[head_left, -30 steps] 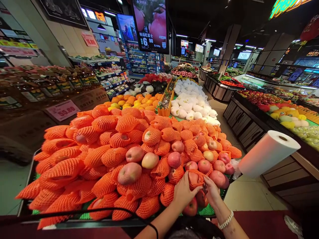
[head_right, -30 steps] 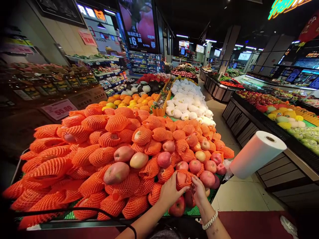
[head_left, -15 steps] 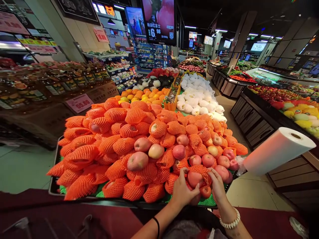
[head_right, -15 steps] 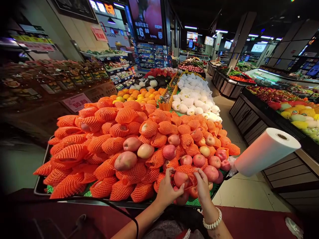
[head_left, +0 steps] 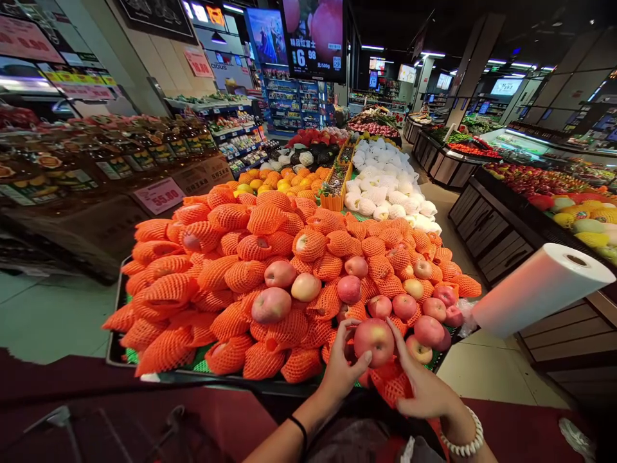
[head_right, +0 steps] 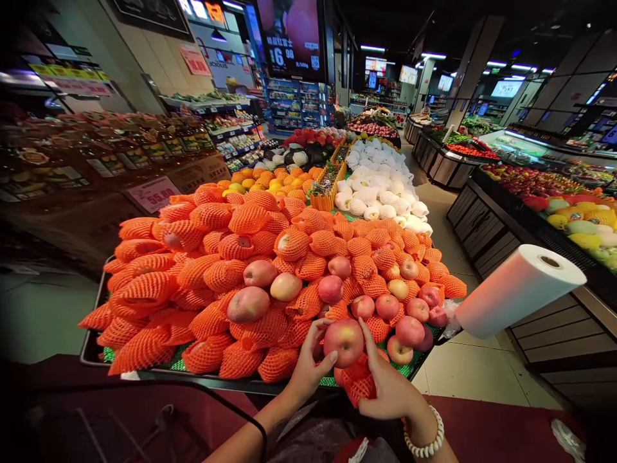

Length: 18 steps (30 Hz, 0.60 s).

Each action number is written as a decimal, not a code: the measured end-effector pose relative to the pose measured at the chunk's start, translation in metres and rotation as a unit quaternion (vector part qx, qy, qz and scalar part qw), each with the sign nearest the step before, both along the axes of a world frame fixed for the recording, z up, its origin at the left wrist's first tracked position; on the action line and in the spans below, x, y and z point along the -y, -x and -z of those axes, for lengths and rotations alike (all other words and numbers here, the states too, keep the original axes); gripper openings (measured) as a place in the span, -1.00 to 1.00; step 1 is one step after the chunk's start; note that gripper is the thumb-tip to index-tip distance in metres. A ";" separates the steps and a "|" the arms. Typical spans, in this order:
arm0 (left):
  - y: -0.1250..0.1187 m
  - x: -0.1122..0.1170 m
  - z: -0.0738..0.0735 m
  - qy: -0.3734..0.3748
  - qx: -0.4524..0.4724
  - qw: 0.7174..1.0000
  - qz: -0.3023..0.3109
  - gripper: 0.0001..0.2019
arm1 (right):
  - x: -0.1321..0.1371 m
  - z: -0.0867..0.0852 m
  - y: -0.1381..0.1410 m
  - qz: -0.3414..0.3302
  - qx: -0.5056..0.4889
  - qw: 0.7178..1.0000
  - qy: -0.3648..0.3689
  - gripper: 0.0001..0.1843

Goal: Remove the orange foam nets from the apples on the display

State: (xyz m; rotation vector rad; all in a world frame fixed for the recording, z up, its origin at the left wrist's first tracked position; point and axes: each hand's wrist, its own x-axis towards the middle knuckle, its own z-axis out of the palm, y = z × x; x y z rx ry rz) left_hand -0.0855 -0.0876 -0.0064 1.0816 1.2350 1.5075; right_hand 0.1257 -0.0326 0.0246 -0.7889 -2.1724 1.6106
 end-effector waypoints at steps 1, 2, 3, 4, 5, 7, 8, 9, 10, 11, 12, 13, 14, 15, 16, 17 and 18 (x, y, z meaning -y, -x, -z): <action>0.000 0.001 0.001 -0.008 -0.019 1.000 -0.007 -0.46 | 0.000 0.000 0.001 -0.003 -0.022 0.999 0.039 0.27; 0.001 0.001 0.002 -0.022 -0.053 0.998 -0.018 -0.47 | -0.001 0.001 0.003 0.008 -0.049 0.995 0.083 0.19; 0.003 0.002 0.004 -0.045 -0.104 0.993 -0.034 -0.46 | -0.001 0.005 0.005 0.030 -0.077 0.988 0.128 0.08; 0.006 0.002 0.007 -0.082 -0.169 0.981 -0.049 -0.43 | -0.002 0.010 0.008 0.055 -0.103 0.979 0.166 0.01; 0.010 0.001 0.009 -0.131 -0.245 0.959 -0.056 -0.40 | -0.002 0.015 0.012 0.081 -0.127 0.969 0.195 0.00; 0.017 -0.001 0.014 -0.242 -0.390 0.888 -0.034 -0.34 | -0.001 0.026 0.021 0.129 -0.163 0.954 0.217 0.06; 0.020 -0.003 0.017 -0.289 -0.438 0.851 -0.007 -0.32 | 0.000 0.031 0.026 0.152 -0.178 0.948 0.216 0.09; 0.022 -0.004 0.019 -0.317 -0.464 0.827 0.019 -0.30 | 0.001 0.035 0.030 0.175 -0.192 0.942 0.211 0.13; 0.022 -0.005 0.022 -0.322 -0.467 0.823 0.038 -0.28 | 0.001 0.037 0.033 0.198 -0.205 0.937 0.202 0.15; 0.021 -0.004 0.024 -0.304 -0.446 0.840 0.045 -0.24 | 0.002 0.039 0.035 0.217 -0.217 0.932 0.191 0.17; 0.019 -0.003 0.026 -0.270 -0.407 0.871 0.049 -0.20 | 0.002 0.039 0.035 0.232 -0.227 0.929 0.176 0.19; 0.017 0.000 0.028 -0.226 -0.355 0.905 0.061 -0.13 | 0.001 0.039 0.035 0.241 -0.234 0.928 0.160 0.20; 0.013 0.003 0.029 -0.179 -0.296 0.934 0.088 -0.05 | 0.000 0.038 0.034 0.246 -0.236 0.929 0.143 0.21; 0.009 0.006 0.030 -0.136 -0.240 0.952 0.131 0.05 | 0.000 0.036 0.034 0.248 -0.233 0.932 0.127 0.22; 0.005 0.009 0.031 -0.099 -0.194 0.959 0.183 0.12 | -0.001 0.033 0.033 0.249 -0.227 0.935 0.112 0.22; 0.002 0.012 0.031 -0.064 -0.163 0.957 0.230 0.13 | -0.001 0.031 0.034 0.248 -0.219 0.938 0.098 0.22; -0.001 0.015 0.030 -0.035 -0.147 0.954 0.261 0.06 | 0.000 0.030 0.034 0.244 -0.213 0.942 0.081 0.21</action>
